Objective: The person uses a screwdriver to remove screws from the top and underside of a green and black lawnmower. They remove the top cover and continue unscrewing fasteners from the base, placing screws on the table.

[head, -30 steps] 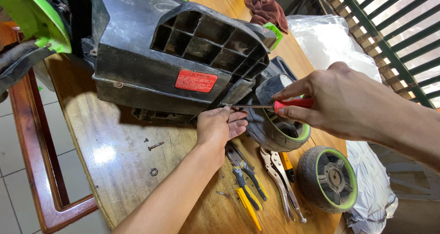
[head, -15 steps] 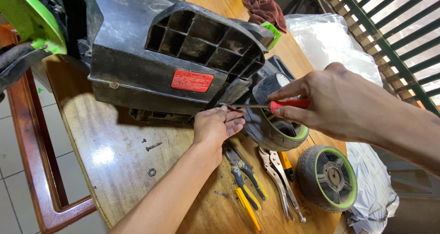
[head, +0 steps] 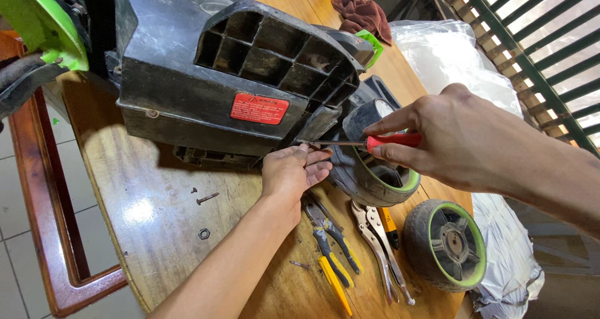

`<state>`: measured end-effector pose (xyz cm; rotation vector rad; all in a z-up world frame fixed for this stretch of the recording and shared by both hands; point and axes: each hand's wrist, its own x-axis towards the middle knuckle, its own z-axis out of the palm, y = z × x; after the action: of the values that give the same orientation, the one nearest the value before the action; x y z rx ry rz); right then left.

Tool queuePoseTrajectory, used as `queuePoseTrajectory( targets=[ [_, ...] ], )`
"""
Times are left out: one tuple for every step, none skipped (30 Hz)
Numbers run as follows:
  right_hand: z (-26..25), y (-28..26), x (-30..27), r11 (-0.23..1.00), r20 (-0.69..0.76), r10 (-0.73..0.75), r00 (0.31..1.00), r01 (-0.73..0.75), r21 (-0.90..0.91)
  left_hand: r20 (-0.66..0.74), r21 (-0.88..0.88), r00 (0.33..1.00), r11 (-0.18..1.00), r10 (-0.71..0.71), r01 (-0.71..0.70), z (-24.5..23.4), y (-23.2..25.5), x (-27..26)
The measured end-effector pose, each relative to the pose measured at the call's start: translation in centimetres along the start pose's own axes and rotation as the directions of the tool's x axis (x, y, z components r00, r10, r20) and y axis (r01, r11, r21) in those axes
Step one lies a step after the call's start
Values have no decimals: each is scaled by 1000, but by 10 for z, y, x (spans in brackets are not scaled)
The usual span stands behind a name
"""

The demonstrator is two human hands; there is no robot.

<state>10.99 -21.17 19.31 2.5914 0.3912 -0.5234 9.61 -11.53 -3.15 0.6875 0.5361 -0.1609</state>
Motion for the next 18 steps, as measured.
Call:
queuePoseTrajectory(
  targets=[
    [1,0,2,1000,5,-4,1000,4,6,-4,-1,1000,1000,-2,2,0,0,0],
    [2,0,3,1000,11,-7,1000,6,14,-8,-1,1000,1000,-4,4,0,0,0],
    [2,0,4,1000,21,4,1000,-4,11,-12,-1,1000,1000,-6,6,0,0,0],
    [3,1,5,1000,30,15,999,-15,9,-15,0,1000,1000,-8,8,0,0,0],
    [3,2,6,1000,40,27,999,-27,7,-17,0,1000,1000,-10,10,0,0,-1],
    [2,2,7,1000,37,21,999,-21,-2,-20,-1,1000,1000,-11,11,1,1,-1],
    [1,2,7,1000,34,16,999,-16,-10,-20,0,1000,1000,-10,10,1,1,-2],
    [0,2,8,1000,32,10,999,-9,-19,-21,1,1000,1000,-11,11,2,2,-2],
    [-1,2,8,999,18,-24,1000,25,-29,-22,2,1000,1000,-11,11,2,3,-3],
    [-2,2,7,998,5,-57,998,57,-38,-24,6,1000,1000,-10,10,2,3,-4],
    [-4,2,7,995,-8,-89,996,88,-47,-26,10,1000,1000,-9,10,3,4,-4],
    [-5,2,7,983,12,-100,995,100,-156,-28,15,1000,1000,-7,8,4,5,-5],
    [-7,3,6,958,33,-108,994,113,-263,-27,39,1000,999,4,-3,3,6,-7],
    [-9,3,7,921,56,-115,992,127,-367,-26,62,1000,998,13,-11,3,6,-8],
    [-11,3,10,954,46,-108,993,116,-275,-24,85,999,996,22,-20,3,7,-9],
    [-12,3,13,979,36,-99,994,103,-177,-32,128,999,991,44,-40,3,7,-10],
    [-15,4,17,993,26,-88,996,90,-76,-39,171,997,983,67,-59,4,7,-11],
    [-18,5,23,988,7,-147,989,147,-37,-44,212,995,974,93,-81,4,7,-11]
  ],
)
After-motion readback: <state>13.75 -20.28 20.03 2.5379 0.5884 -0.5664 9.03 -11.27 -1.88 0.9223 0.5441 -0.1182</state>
